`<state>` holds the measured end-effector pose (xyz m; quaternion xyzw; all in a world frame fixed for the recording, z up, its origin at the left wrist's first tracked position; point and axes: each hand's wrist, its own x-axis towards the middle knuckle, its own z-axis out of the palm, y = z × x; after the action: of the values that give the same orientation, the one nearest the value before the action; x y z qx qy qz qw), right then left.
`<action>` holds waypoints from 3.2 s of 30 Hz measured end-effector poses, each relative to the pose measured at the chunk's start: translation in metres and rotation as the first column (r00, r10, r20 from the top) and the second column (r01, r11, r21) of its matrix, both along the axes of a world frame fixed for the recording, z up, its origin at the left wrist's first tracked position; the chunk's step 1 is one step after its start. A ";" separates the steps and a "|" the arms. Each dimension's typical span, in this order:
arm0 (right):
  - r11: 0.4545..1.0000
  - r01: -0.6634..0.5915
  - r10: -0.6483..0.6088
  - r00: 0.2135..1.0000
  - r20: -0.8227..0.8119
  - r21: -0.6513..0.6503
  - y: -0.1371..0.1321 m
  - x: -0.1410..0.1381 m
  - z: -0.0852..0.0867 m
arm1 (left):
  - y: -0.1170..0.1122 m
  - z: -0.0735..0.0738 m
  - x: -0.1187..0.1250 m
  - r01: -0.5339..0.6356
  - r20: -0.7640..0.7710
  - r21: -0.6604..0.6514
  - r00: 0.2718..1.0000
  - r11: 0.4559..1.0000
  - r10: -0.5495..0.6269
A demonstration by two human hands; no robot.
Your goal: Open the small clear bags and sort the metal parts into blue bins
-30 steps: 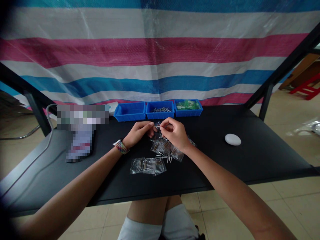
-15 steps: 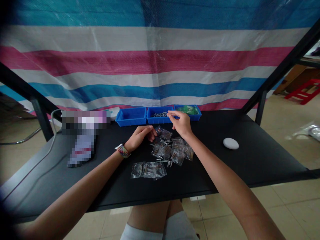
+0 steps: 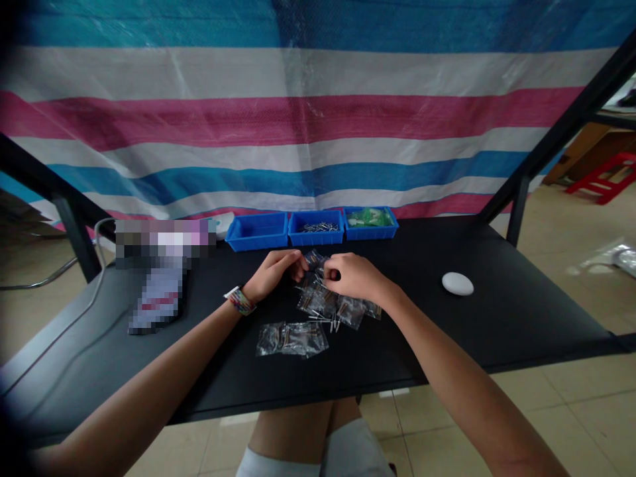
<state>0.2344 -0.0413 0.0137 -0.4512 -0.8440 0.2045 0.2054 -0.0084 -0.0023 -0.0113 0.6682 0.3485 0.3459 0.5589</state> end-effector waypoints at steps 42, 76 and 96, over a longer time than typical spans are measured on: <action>1.000 0.021 -0.022 0.913 -0.408 -0.006 0.008 -0.030 -0.014 | -0.007 0.003 0.000 0.070 -0.017 0.105 0.998 0.992 -0.069; 0.976 0.197 -0.107 0.812 -0.574 0.097 -0.006 -0.024 -0.008 | -0.003 -0.001 0.000 0.017 0.029 0.095 0.999 0.995 -0.020; 0.981 0.174 -0.186 0.686 -0.703 -0.089 -0.004 -0.036 -0.015 | -0.002 0.001 -0.004 0.010 0.057 0.082 0.998 0.997 -0.015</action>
<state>0.1986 -0.0451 -0.0016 -0.4201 -0.6504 0.3474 0.5290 -0.0125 -0.0039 -0.0105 0.6824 0.3135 0.3756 0.5432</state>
